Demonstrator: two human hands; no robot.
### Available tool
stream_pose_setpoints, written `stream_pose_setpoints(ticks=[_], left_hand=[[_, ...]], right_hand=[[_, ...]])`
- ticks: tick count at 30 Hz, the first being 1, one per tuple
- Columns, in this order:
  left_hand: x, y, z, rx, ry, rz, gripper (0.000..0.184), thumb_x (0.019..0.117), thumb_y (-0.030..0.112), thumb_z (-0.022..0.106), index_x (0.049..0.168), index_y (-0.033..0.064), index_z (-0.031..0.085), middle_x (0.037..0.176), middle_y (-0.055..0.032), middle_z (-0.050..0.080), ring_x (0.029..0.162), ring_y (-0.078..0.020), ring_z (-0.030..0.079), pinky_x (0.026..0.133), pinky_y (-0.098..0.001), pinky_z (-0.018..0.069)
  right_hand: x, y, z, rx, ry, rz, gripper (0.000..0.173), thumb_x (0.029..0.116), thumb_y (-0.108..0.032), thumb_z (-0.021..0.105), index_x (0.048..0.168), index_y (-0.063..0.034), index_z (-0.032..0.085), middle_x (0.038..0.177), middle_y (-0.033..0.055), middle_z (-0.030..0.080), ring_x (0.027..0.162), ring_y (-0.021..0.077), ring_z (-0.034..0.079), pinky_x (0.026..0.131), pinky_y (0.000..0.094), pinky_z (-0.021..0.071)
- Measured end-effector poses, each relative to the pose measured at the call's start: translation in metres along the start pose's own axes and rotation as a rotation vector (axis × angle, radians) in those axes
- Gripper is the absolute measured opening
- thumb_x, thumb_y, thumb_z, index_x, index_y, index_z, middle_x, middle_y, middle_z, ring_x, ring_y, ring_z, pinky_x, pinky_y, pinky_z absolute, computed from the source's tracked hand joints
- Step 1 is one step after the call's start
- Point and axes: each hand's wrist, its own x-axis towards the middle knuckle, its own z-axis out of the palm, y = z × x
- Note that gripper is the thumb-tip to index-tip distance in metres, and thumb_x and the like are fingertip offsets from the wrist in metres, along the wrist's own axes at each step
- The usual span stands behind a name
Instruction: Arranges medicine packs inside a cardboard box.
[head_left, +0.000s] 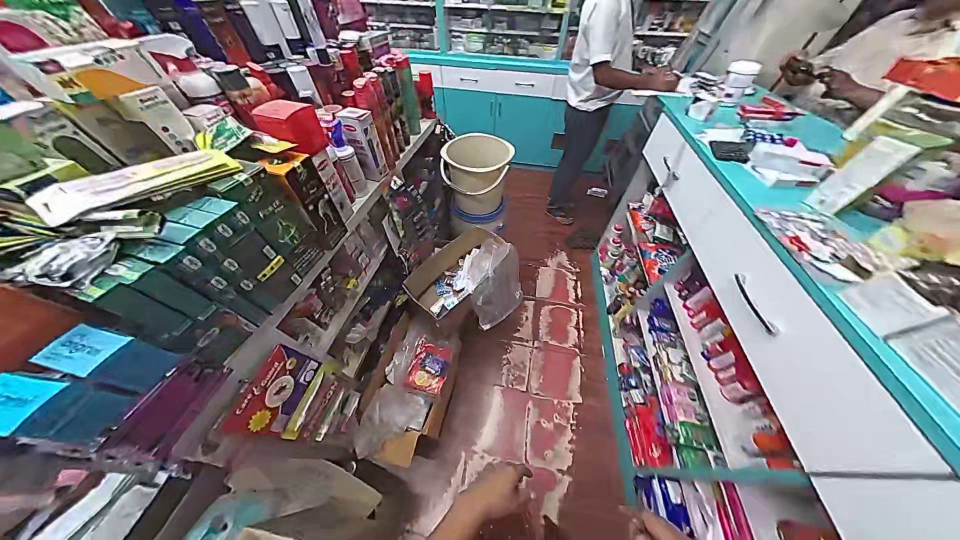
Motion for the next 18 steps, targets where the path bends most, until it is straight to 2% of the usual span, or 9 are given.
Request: stream_pose_setpoints(ticks=[3,7,11,14,16,18], left_hand=[[0.030,0.002,-0.044,-0.211,0.197,-0.059,0.046,0.1082,0.029,0.050,0.144,0.0006,0.054,0.137,-0.0257,0.062,0.130,-0.0393,0.058,0.114,-0.0559,0.0397],[0.072,-0.023,-0.090,-0.471,0.382,-0.220,0.046,0.1091,0.028,0.048,0.145,-0.0005,0.053,0.137,-0.0252,0.062,0.126,-0.0372,0.061,0.112,-0.0507,0.0437],[0.142,-0.046,-0.153,-0.472,0.326,-0.292,0.047,0.1090,0.029,0.048,0.143,-0.0015,0.053,0.133,-0.0267,0.063,0.124,-0.0396,0.062,0.110,-0.0534,0.0434],[0.197,-0.038,-0.234,-0.332,0.214,-0.359,0.049,0.1083,0.032,0.049,0.144,-0.0009,0.053,0.138,-0.0269,0.060,0.131,-0.0415,0.056,0.114,-0.0572,0.0390],[0.239,-0.024,-0.299,-0.287,0.257,-0.367,0.048,0.1076,0.034,0.049,0.143,0.0014,0.056,0.137,-0.0260,0.061,0.131,-0.0418,0.057,0.113,-0.0605,0.0397],[0.279,-0.009,-0.351,-0.280,0.313,-0.351,0.048,0.1083,0.033,0.048,0.145,0.0023,0.054,0.137,-0.0256,0.061,0.131,-0.0411,0.057,0.112,-0.0599,0.0400]], right_hand=[[0.093,0.028,-0.024,-0.018,-0.026,-0.102,0.024,0.0914,-0.009,0.055,0.089,0.0048,0.074,0.080,0.0199,0.073,0.072,0.0378,0.072,0.066,0.0557,0.0561],[0.213,0.055,-0.022,-0.061,-0.056,-0.271,0.020,0.0870,-0.009,0.057,0.084,0.0036,0.073,0.072,0.0187,0.069,0.065,0.0368,0.070,0.057,0.0534,0.0541],[0.340,0.072,-0.016,-0.014,-0.091,-0.220,0.021,0.0873,-0.007,0.057,0.091,0.0072,0.073,0.078,0.0215,0.072,0.069,0.0388,0.072,0.062,0.0553,0.0558],[0.427,0.074,-0.020,0.000,-0.147,-0.236,0.020,0.0877,-0.008,0.057,0.090,0.0062,0.071,0.078,0.0205,0.071,0.068,0.0376,0.071,0.062,0.0544,0.0549],[0.487,0.078,-0.029,0.010,-0.184,-0.277,0.018,0.0876,-0.006,0.057,0.089,0.0052,0.071,0.083,0.0199,0.073,0.071,0.0358,0.072,0.064,0.0523,0.0564],[0.538,0.089,-0.038,0.030,-0.207,-0.286,0.019,0.0883,-0.006,0.055,0.089,0.0046,0.070,0.089,0.0189,0.075,0.076,0.0331,0.074,0.068,0.0495,0.0584]])
